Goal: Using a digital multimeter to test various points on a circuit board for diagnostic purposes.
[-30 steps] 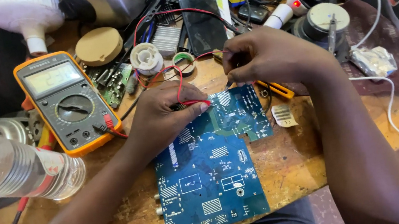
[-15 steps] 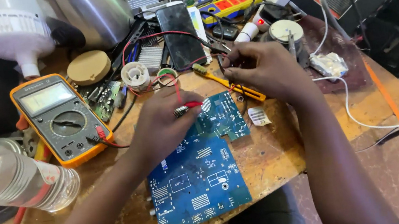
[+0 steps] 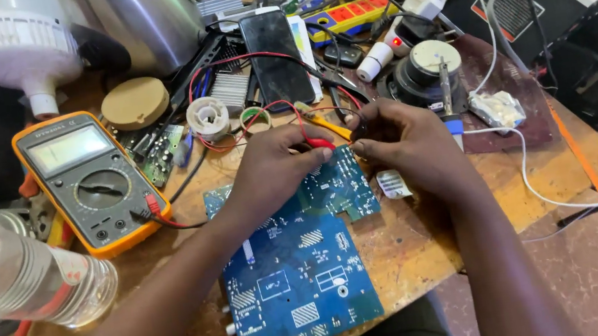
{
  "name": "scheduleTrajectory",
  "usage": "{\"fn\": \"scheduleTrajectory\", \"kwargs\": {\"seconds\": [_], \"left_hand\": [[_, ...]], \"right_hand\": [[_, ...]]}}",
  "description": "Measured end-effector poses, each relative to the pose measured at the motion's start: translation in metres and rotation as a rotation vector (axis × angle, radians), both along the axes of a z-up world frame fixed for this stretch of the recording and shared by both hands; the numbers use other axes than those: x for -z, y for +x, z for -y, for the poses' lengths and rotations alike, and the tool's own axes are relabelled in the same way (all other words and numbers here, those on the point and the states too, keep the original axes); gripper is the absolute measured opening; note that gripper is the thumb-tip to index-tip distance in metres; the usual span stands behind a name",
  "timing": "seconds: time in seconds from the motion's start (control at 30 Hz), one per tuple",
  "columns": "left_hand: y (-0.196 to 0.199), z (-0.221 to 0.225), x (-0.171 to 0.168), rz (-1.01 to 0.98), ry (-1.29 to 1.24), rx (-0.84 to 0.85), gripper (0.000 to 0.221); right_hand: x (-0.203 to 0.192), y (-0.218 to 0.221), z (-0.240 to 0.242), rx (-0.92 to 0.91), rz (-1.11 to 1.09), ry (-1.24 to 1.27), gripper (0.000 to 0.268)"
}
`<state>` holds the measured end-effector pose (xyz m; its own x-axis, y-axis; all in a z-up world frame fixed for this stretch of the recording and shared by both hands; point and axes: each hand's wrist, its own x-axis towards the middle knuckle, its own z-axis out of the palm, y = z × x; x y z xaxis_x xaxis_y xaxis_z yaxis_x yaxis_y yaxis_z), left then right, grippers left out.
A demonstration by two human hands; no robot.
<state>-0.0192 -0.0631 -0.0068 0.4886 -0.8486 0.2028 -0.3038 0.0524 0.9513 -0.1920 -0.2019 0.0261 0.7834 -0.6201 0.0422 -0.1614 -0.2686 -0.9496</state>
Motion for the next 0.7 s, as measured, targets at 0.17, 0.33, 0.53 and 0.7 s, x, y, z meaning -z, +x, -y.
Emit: {"fn": "scheduleTrajectory", "kwargs": {"seconds": [0.17,0.33,0.53,0.7], "left_hand": [[-0.0027,0.0003,-0.0019,0.036,0.009,0.017,0.023],[-0.0036,0.0005,-0.0004,0.105,0.005,0.024,0.024],[-0.0045,-0.0008,-0.0024,0.151,0.029,0.055,0.025],[-0.0035,-0.0017,-0.0026,0.212,0.048,0.067,0.025]], "right_hand": [[-0.0038,-0.0007,-0.0037,-0.001,0.015,0.027,0.026],[-0.0045,-0.0010,-0.0049,-0.037,-0.012,-0.034,0.025],[-0.0048,-0.0016,-0.0074,-0.087,0.003,-0.219,0.022],[-0.0036,-0.0027,-0.0076,-0.084,0.026,-0.221,0.022]]}}
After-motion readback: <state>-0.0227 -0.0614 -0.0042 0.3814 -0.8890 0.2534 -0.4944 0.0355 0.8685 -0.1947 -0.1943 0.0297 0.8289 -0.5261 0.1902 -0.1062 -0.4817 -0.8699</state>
